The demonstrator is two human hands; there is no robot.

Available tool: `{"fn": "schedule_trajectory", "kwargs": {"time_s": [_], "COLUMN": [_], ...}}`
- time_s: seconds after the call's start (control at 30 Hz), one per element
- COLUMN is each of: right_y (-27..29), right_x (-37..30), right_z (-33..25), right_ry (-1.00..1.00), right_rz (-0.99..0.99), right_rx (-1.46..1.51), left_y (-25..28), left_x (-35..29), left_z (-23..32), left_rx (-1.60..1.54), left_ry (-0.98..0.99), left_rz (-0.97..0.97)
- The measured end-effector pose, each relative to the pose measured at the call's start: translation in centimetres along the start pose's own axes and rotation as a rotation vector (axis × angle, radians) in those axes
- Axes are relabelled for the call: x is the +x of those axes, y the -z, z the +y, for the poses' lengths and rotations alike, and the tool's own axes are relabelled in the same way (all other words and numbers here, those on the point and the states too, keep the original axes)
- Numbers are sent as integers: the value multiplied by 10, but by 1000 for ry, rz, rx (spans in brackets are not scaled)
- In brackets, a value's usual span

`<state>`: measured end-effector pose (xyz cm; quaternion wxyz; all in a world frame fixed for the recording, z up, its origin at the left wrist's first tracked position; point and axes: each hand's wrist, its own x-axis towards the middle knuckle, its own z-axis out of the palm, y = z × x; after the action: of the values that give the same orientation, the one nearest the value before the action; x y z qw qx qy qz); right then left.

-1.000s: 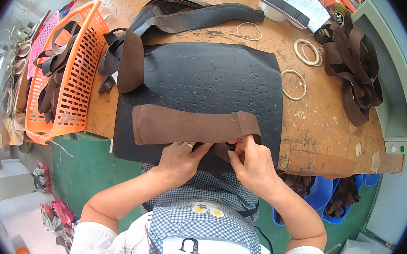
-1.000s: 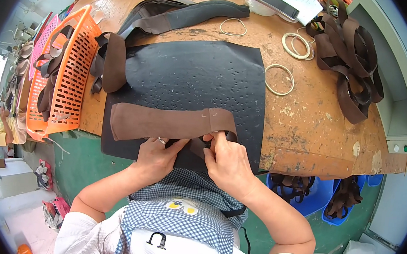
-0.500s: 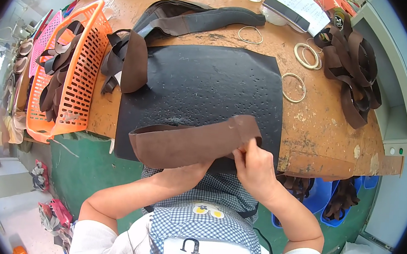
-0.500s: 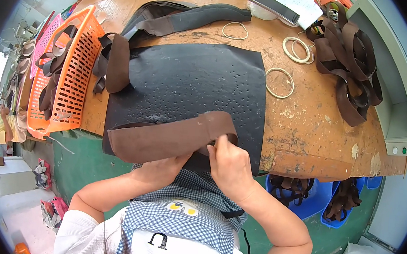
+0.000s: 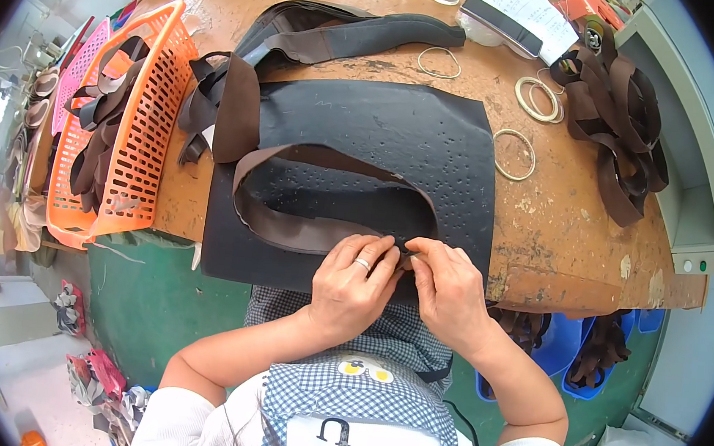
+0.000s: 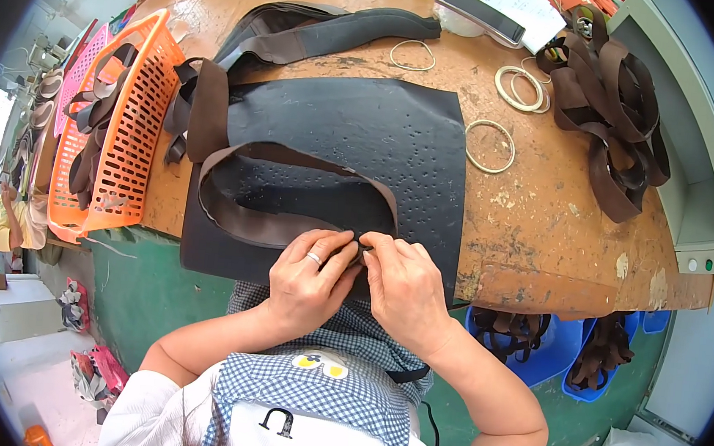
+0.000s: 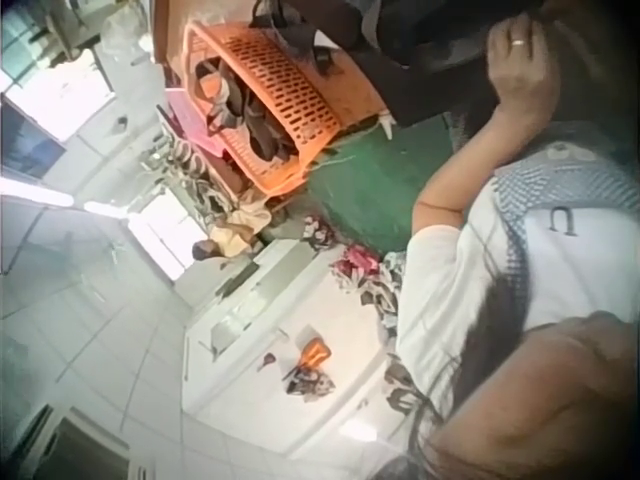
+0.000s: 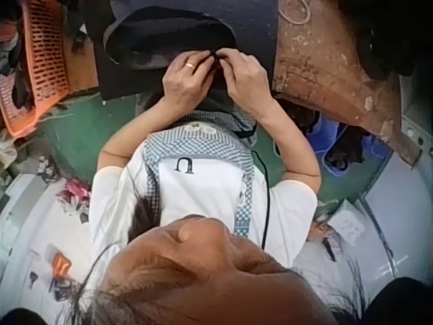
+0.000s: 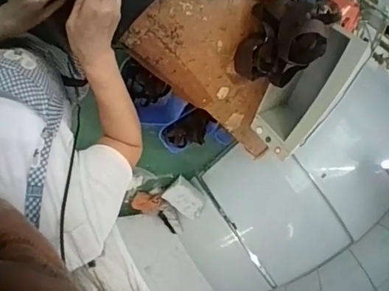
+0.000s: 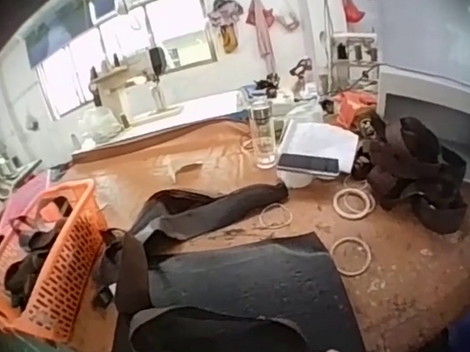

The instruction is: Aligning and folding leather shoe upper components on a workbench.

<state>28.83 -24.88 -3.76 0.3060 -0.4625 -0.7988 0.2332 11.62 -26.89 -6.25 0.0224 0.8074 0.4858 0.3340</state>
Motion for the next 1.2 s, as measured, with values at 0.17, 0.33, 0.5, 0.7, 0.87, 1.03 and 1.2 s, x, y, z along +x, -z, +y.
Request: {"fn": "schedule_trajectory", "kwargs": {"time_s": [0.17,0.33,0.5,0.7,0.87,1.03,1.2], "right_y": [2,5,7,-2,2,6,4], "right_x": [-3,1,5,4,10,14,13], "right_z": [7,8,-2,1,0,3,1], "right_ry": [-67,-306,-307,-207,-299,-370,-376], "right_rz": [-11,-66,-94,-44,-95,-182,-153], "right_rx": [124,281,200,39,75,145,113], "left_y": [-2,4,12,13,18,17,14], "left_x": [-3,-6,-20,-31,-29,-26,-28], "left_z": [-5,-7,-10,-8,-6,-4,1], "left_rx": [-70,-58,10,99,128,136,95], "left_ry": [58,-13,-74,-94,-114,-75,-74], "left_rz": [56,-17,-141,-238,-277,-330,-364]}}
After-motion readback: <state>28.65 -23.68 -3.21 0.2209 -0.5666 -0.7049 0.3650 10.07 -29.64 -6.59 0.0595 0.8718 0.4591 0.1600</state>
